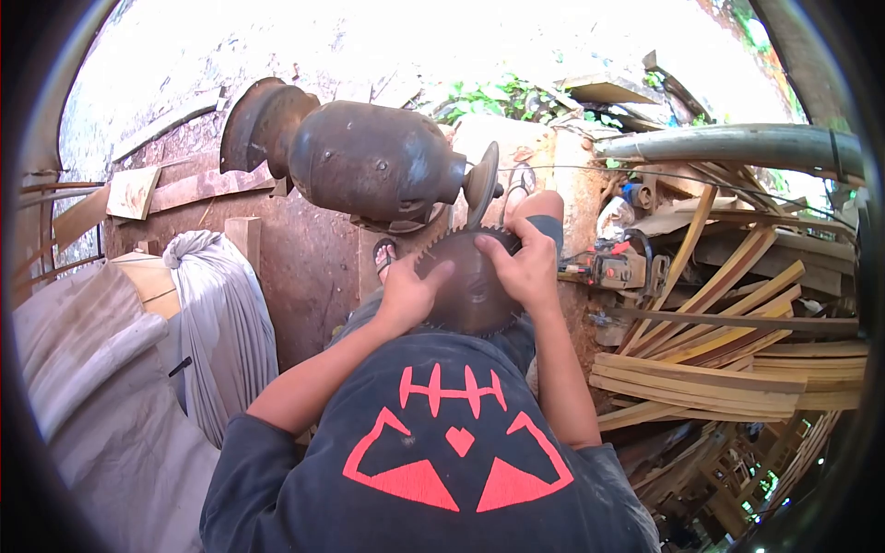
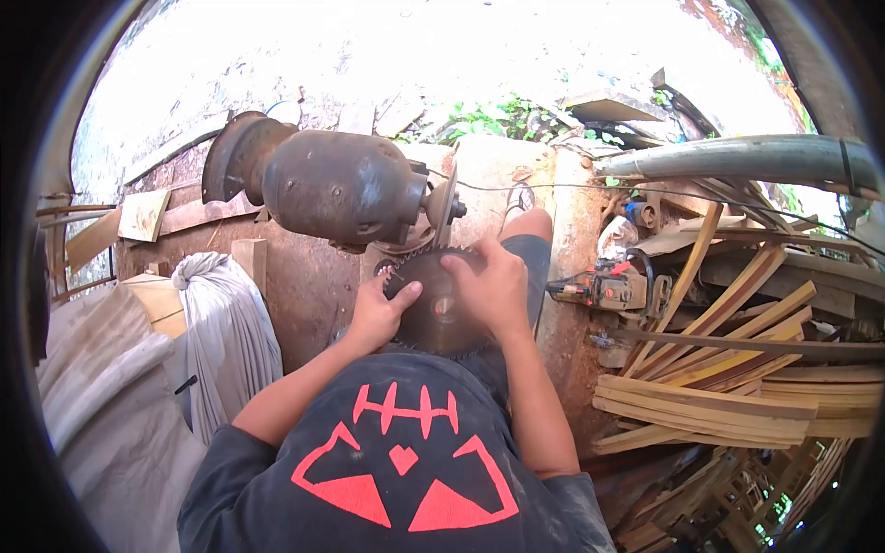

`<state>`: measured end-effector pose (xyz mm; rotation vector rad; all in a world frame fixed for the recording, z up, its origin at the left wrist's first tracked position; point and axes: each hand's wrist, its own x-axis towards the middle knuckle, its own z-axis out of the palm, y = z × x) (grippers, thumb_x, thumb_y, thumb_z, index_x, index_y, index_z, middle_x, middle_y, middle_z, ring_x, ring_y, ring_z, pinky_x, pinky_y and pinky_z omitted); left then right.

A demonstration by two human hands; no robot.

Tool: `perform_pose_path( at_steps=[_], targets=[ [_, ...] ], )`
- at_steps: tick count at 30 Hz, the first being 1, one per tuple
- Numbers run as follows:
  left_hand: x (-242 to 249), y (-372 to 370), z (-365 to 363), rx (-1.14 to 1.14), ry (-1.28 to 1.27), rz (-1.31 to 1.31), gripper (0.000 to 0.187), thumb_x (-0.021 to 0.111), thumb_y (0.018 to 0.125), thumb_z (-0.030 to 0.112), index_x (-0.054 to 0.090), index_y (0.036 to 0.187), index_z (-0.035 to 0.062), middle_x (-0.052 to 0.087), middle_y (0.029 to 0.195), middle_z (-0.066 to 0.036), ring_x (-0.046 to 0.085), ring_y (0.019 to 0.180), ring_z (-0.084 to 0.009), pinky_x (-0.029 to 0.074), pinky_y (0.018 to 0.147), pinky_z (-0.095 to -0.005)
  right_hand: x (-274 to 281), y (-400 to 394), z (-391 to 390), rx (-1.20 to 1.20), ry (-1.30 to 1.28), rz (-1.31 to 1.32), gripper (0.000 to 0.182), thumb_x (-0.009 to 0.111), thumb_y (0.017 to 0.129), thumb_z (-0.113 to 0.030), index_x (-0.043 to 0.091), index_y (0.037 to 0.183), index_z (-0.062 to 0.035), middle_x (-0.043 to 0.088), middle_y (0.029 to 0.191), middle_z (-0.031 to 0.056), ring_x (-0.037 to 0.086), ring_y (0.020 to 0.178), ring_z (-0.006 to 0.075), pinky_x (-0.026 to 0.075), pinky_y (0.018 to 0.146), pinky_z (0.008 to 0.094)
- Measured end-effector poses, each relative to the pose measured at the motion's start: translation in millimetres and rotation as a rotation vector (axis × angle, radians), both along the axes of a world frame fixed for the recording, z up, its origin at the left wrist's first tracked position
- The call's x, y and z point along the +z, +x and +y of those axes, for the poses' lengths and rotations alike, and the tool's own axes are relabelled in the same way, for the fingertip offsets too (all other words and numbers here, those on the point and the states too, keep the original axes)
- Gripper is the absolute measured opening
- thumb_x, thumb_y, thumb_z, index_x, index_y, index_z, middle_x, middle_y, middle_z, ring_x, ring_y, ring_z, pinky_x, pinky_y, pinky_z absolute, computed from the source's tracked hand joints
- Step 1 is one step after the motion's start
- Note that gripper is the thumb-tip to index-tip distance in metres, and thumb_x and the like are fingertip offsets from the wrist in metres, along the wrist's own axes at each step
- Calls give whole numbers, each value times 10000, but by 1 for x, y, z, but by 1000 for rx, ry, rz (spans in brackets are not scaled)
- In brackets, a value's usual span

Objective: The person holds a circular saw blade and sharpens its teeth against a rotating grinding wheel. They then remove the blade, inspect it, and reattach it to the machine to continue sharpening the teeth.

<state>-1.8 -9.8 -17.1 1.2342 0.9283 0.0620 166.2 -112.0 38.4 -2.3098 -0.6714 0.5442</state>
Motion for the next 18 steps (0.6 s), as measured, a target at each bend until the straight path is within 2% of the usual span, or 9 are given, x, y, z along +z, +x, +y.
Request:
perform_pose_path(
  at_steps=[6, 9, 15, 18],
  targets=[
    [7, 0, -1, 26, -50, -14, 342, 729, 927, 177, 662, 1147, -76, 722, 980, -108, 662, 845, -147, 553, 767, -317, 2, 0, 0, 11, -14, -15, 393, 827, 762, -297, 693, 904, 44, 677, 721, 196, 665, 648, 259, 514, 651, 362],
    [8, 1, -3, 70, -43, -27, 358, 748, 898, 219, 686, 1095, -73, 742, 920, -119, 677, 786, -161, 535, 732, -317, 0, 0, -1, 10, -8, 3, 391, 824, 761, -300, 697, 904, 42, 683, 726, 200, 673, 651, 261, 518, 649, 366],
    [-1, -2, -9, 121, -125, -97, 348, 759, 896, 215, 691, 1073, -77, 735, 911, -113, 668, 773, -149, 534, 710, -307, 4, 4, -1, 72, -82, 11, 388, 814, 765, -310, 702, 897, 37, 684, 732, 208, 669, 645, 280, 519, 645, 374],
    [-5, -5, -8, 46, -203, -30, 346, 768, 886, 207, 695, 1064, -80, 731, 898, -116, 663, 758, -142, 534, 698, -304, 11, 6, -1, 104, -152, 83, 396, 788, 782, -368, 687, 861, 7, 690, 819, 255, 678, 827, 444, 525, 752, 495]
  ],
)
